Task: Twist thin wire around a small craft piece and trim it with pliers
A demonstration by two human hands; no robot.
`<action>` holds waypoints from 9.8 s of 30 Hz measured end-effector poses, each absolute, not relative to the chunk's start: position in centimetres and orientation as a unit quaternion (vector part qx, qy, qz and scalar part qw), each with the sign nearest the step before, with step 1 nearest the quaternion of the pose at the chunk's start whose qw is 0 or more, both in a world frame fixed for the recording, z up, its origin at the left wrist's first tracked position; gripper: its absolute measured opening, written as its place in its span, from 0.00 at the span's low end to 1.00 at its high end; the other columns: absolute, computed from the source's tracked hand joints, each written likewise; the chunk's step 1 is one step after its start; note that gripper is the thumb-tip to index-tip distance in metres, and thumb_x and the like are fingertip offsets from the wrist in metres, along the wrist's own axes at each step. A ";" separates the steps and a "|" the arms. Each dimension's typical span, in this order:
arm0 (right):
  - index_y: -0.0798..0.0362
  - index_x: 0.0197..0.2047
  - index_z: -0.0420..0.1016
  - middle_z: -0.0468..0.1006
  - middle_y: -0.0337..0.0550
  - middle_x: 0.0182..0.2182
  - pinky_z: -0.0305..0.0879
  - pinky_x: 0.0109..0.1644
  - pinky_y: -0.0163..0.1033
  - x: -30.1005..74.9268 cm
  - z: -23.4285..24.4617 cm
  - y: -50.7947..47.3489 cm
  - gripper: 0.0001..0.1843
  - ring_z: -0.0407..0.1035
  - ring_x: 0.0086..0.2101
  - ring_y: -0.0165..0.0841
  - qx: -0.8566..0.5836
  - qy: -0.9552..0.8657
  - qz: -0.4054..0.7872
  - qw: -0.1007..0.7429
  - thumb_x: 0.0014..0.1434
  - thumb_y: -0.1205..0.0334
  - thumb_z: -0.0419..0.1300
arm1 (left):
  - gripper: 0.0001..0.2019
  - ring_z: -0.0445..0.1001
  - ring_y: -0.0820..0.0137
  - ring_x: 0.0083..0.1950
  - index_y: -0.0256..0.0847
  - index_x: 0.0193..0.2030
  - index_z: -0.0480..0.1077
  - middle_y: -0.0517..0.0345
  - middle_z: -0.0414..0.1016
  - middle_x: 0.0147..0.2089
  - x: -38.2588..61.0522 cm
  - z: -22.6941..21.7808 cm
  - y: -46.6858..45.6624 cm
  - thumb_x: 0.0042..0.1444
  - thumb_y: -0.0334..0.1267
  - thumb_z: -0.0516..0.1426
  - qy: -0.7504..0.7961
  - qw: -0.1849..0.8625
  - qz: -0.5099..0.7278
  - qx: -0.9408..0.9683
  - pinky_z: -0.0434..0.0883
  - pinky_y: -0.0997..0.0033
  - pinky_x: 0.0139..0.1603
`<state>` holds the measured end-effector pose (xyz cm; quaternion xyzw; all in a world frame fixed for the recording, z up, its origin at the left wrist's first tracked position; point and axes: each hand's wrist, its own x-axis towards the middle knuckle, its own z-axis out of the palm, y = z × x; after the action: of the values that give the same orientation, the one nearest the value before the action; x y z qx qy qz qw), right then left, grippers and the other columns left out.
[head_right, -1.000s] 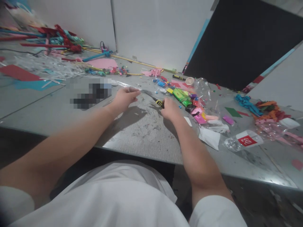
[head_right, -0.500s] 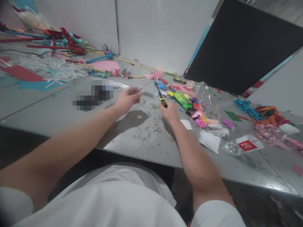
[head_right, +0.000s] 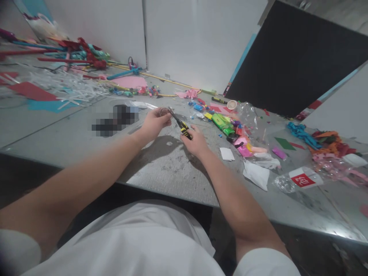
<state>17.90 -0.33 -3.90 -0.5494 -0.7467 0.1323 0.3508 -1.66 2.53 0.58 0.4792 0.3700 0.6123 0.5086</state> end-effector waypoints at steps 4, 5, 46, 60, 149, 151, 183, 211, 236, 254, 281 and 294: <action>0.50 0.35 0.78 0.74 0.59 0.66 0.62 0.71 0.54 17.8 -3.5 -0.7 0.09 0.67 0.67 0.50 -0.521 -0.769 0.146 0.341 0.60 0.54 0.63 | 0.09 0.69 0.79 0.25 0.39 0.35 0.73 0.67 0.69 0.26 -1.7 0.6 2.5 0.53 0.26 0.67 0.368 0.506 0.609 0.488 0.73 0.76 0.31; 0.50 0.33 0.76 0.74 0.57 0.66 0.62 0.71 0.52 17.8 -3.4 -0.8 0.08 0.68 0.66 0.49 -0.515 -0.774 0.148 0.338 0.58 0.54 0.64 | 0.08 0.69 0.79 0.25 0.39 0.35 0.73 0.67 0.69 0.26 -1.7 0.6 2.4 0.53 0.25 0.66 0.367 0.505 0.608 0.491 0.72 0.77 0.31; 0.54 0.52 0.76 0.85 0.53 0.41 0.65 0.44 0.44 17.6 -3.3 -1.0 0.16 0.77 0.40 0.46 -0.613 -0.737 0.016 0.284 0.66 0.54 0.58 | 0.07 0.73 0.78 0.25 0.37 0.36 0.76 0.63 0.76 0.28 -1.6 0.7 2.1 0.56 0.30 0.70 0.358 0.464 0.615 0.527 0.73 0.76 0.31; 0.55 0.54 0.75 0.84 0.59 0.47 0.69 0.45 0.46 17.6 -2.6 -1.4 0.14 0.77 0.46 0.51 -0.645 -0.730 -0.047 0.219 0.66 0.62 0.60 | 0.07 0.71 0.76 0.25 0.36 0.29 0.76 0.62 0.74 0.22 -1.5 0.5 2.2 0.57 0.29 0.67 0.402 0.455 0.600 0.522 0.71 0.75 0.31; 0.60 0.65 0.72 0.78 0.66 0.60 0.66 0.66 0.58 20.8 -2.4 0.2 0.33 0.71 0.60 0.55 -0.590 -0.763 -0.079 0.252 0.56 0.70 0.56 | 0.19 0.53 0.80 0.21 0.38 0.26 0.71 0.63 0.61 0.23 -2.3 1.4 2.4 0.68 0.43 0.65 0.375 0.584 0.528 0.489 0.50 0.76 0.21; 0.61 0.65 0.72 0.77 0.66 0.60 0.66 0.67 0.57 20.8 -2.3 0.1 0.32 0.70 0.60 0.55 -0.580 -0.772 -0.082 0.249 0.56 0.70 0.56 | 0.19 0.50 0.81 0.20 0.38 0.26 0.71 0.66 0.56 0.21 -2.5 1.6 2.3 0.65 0.44 0.68 0.372 0.590 0.526 0.487 0.49 0.76 0.21; 0.59 0.59 0.77 0.83 0.62 0.51 0.73 0.58 0.57 21.7 -1.3 -0.5 0.29 0.76 0.52 0.55 -0.442 -0.837 -0.190 0.260 0.52 0.71 0.59 | 0.09 0.48 0.83 0.18 0.30 0.33 0.82 0.64 0.54 0.19 -3.8 3.0 1.5 0.51 0.20 0.59 0.338 0.717 0.419 0.443 0.44 0.80 0.18; 0.58 0.56 0.80 0.85 0.61 0.51 0.76 0.54 0.55 21.7 -0.9 -0.8 0.28 0.79 0.51 0.55 -0.472 -0.831 -0.165 0.246 0.51 0.72 0.59 | 0.06 0.50 0.84 0.15 0.32 0.33 0.80 0.66 0.54 0.18 -3.8 3.2 1.6 0.56 0.22 0.60 0.340 0.764 0.384 0.391 0.46 0.84 0.14; 0.55 0.53 0.81 0.86 0.57 0.46 0.74 0.47 0.51 21.3 -1.4 -0.9 0.26 0.79 0.45 0.51 -0.478 -0.834 -0.167 0.220 0.50 0.71 0.59 | 0.08 0.48 0.83 0.16 0.34 0.35 0.80 0.65 0.56 0.20 -4.0 2.7 2.2 0.50 0.21 0.63 0.375 0.750 0.377 0.393 0.45 0.79 0.16; 0.56 0.52 0.75 0.81 0.64 0.49 0.73 0.55 0.61 21.9 -4.3 1.9 0.28 0.75 0.49 0.56 -0.625 -0.733 -0.090 0.254 0.58 0.43 0.70 | 0.05 0.66 0.79 0.20 0.37 0.37 0.77 0.59 0.75 0.25 -3.5 1.9 3.2 0.56 0.25 0.61 0.374 0.695 0.471 0.394 0.60 0.80 0.20; 0.49 0.36 0.73 0.79 0.41 0.29 0.72 0.31 0.37 17.7 -3.8 0.3 0.23 0.72 0.25 0.30 -0.495 -0.654 0.322 0.473 0.67 0.37 0.61 | 0.07 0.82 0.72 0.39 0.37 0.46 0.81 0.52 0.86 0.42 -2.3 -0.2 2.0 0.61 0.28 0.67 0.420 0.571 0.391 0.587 0.76 0.70 0.46; 0.50 0.34 0.72 0.79 0.40 0.28 0.71 0.31 0.37 17.4 -4.0 0.1 0.12 0.72 0.24 0.30 -0.542 -0.665 0.341 0.384 0.72 0.58 0.61 | 0.04 0.72 0.73 0.31 0.37 0.41 0.81 0.58 0.78 0.31 -2.7 -0.1 2.5 0.61 0.29 0.63 0.477 0.385 0.283 0.738 0.67 0.71 0.35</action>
<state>17.42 0.14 -3.96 -0.5419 -0.6653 0.3409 0.3842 -2.71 2.53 -0.06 0.7381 0.4768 0.2829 0.3845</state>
